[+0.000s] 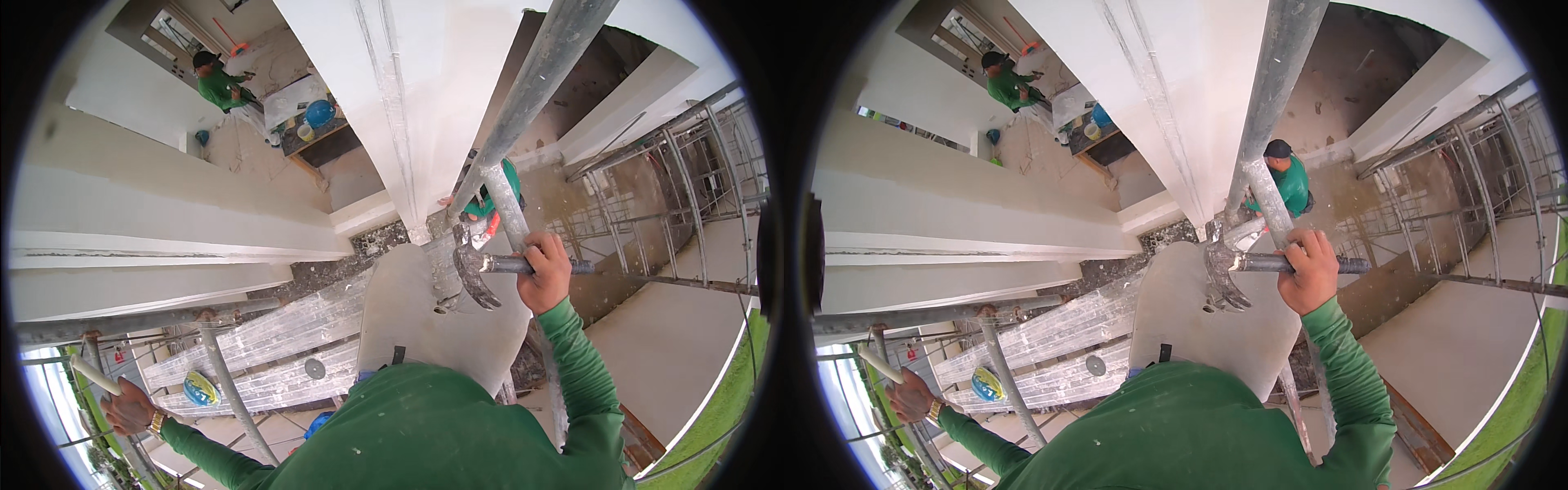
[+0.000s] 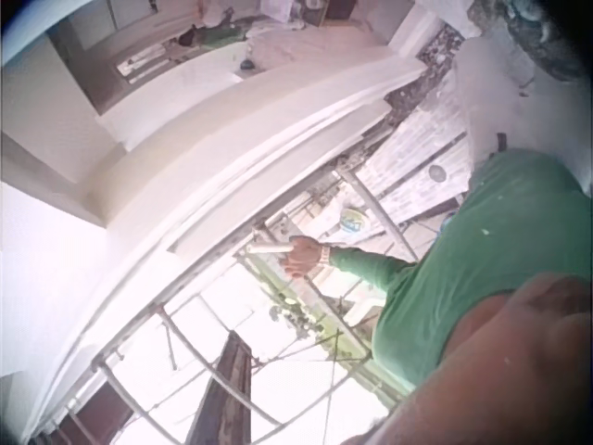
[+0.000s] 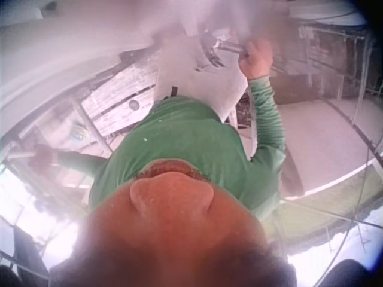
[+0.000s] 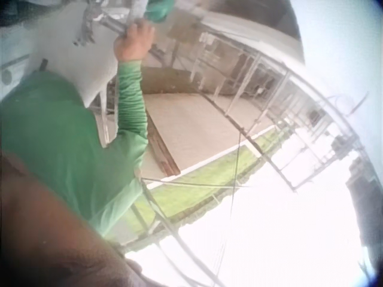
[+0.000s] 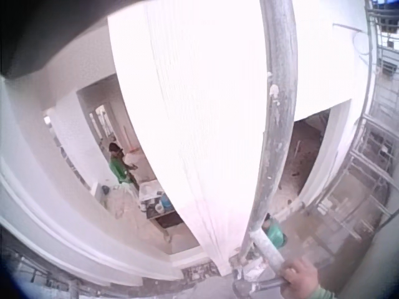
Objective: The person uses a hammer to drive nails into a white wall while standing on scaffolding. They repeatedly position a nail and strike it with the hammer, occasionally adjusting their grip and stance.
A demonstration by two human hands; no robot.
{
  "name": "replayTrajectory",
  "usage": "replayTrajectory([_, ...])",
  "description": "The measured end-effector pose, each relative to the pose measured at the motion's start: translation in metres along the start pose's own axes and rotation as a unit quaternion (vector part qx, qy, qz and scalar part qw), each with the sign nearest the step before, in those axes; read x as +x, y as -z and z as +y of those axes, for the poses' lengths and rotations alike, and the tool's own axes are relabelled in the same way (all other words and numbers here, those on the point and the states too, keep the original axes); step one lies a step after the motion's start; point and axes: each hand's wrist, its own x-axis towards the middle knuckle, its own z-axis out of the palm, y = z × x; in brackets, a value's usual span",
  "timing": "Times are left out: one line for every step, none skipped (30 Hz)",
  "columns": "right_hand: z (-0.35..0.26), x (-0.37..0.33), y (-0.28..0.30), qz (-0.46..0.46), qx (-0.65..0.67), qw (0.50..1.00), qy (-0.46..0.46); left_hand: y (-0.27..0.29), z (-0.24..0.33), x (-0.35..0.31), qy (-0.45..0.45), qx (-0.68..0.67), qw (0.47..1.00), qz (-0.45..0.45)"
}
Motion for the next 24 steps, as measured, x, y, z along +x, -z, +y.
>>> replayTrajectory([0.000,-0.001,0.000,-0.006,-0.004,1.000,-0.001,-0.004,0.001,0.000,0.010,0.002,1.000,0.013])
replayTrajectory([0.001,-0.001,0.000,-0.012,-0.008,1.000,-0.003,-0.004,0.003,0.003,0.016,0.002,1.000,-0.005])
replayTrajectory([0.001,-0.002,0.001,-0.016,-0.027,1.000,0.001,0.003,0.007,0.004,0.021,0.001,0.999,-0.026])
replayTrajectory([0.001,-0.002,0.001,-0.020,-0.046,0.999,0.005,0.009,0.011,0.007,0.025,0.001,0.999,-0.046])
replayTrajectory([0.001,-0.002,0.001,-0.024,-0.064,0.998,0.009,0.006,0.012,0.014,0.027,0.006,0.997,-0.068])
replayTrajectory([0.000,-0.004,0.002,-0.033,-0.073,0.997,0.019,0.007,0.009,0.011,0.034,-0.006,0.996,-0.077])
replayTrajectory([-0.002,-0.004,0.004,-0.041,-0.081,0.995,0.028,0.009,0.006,0.010,0.041,-0.016,0.995,-0.087])
replayTrajectory([-0.002,-0.004,0.005,-0.049,-0.089,0.994,0.037,0.011,0.003,0.009,0.048,-0.027,0.994,-0.095])
replayTrajectory([0.000,-0.005,0.005,-0.065,-0.093,0.992,0.050,0.010,0.004,0.010,0.057,-0.028,0.993,-0.100])
replayTrajectory([0.001,-0.004,0.005,-0.067,-0.091,0.992,0.053,0.007,0.005,0.010,0.066,-0.028,0.992,-0.104])
replayTrajectory([0.000,-0.001,0.007,-0.069,-0.088,0.992,0.057,0.004,0.004,0.012,0.077,-0.027,0.991,-0.108])
replayTrajectory([0.001,0.000,0.008,-0.075,-0.087,0.992,0.060,0.003,0.005,0.013,0.073,-0.038,0.991,-0.108])
replayTrajectory([0.001,0.000,0.008,-0.075,-0.086,0.992,0.057,0.002,0.005,0.014,0.069,-0.048,0.991,-0.108])
replayTrajectory([0.002,-0.001,0.008,-0.075,-0.085,0.992,0.054,0.001,0.005,0.015,0.067,-0.058,0.990,-0.108])
replayTrajectory([0.002,-0.002,0.008,-0.076,-0.083,0.992,0.052,-0.002,0.004,0.016,0.064,-0.055,0.990,-0.110])
replayTrajectory([0.003,-0.001,0.008,-0.076,-0.078,0.993,0.047,-0.004,0.003,0.018,0.062,-0.051,0.990,-0.113])
replayTrajectory([0.003,0.000,0.009,-0.075,-0.073,0.994,0.042,-0.006,0.001,0.019,0.060,-0.048,0.990,-0.116])
replayTrajectory([0.003,0.001,0.009,-0.073,-0.069,0.994,0.039,-0.005,0.001,0.019,0.063,-0.039,0.990,-0.123])
replayTrajectory([0.003,0.002,0.008,-0.069,-0.065,0.995,0.037,-0.004,0.002,0.019,0.066,-0.029,0.989,-0.130])
replayTrajectory([0.003,0.003,0.007,-0.064,-0.062,0.995,0.034,-0.002,0.004,0.019,0.068,-0.020,0.988,-0.137])
replayTrajectory([0.003,0.004,0.006,-0.060,-0.059,0.996,0.033,-0.002,0.004,0.020,0.076,-0.017,0.986,-0.147])
replayTrajectory([0.003,0.004,0.006,-0.064,-0.061,0.996,0.032,-0.001,0.005,0.021,0.084,-0.014,0.984,-0.157])
replayTrajectory([0.003,0.004,0.006,-0.067,-0.063,0.995,0.030,0.000,0.006,0.022,0.091,-0.011,0.982,-0.167])
replayTrajectory([0.002,0.004,0.005,-0.070,-0.065,0.995,0.030,0.001,0.007,0.022,0.089,-0.002,0.983,-0.162])
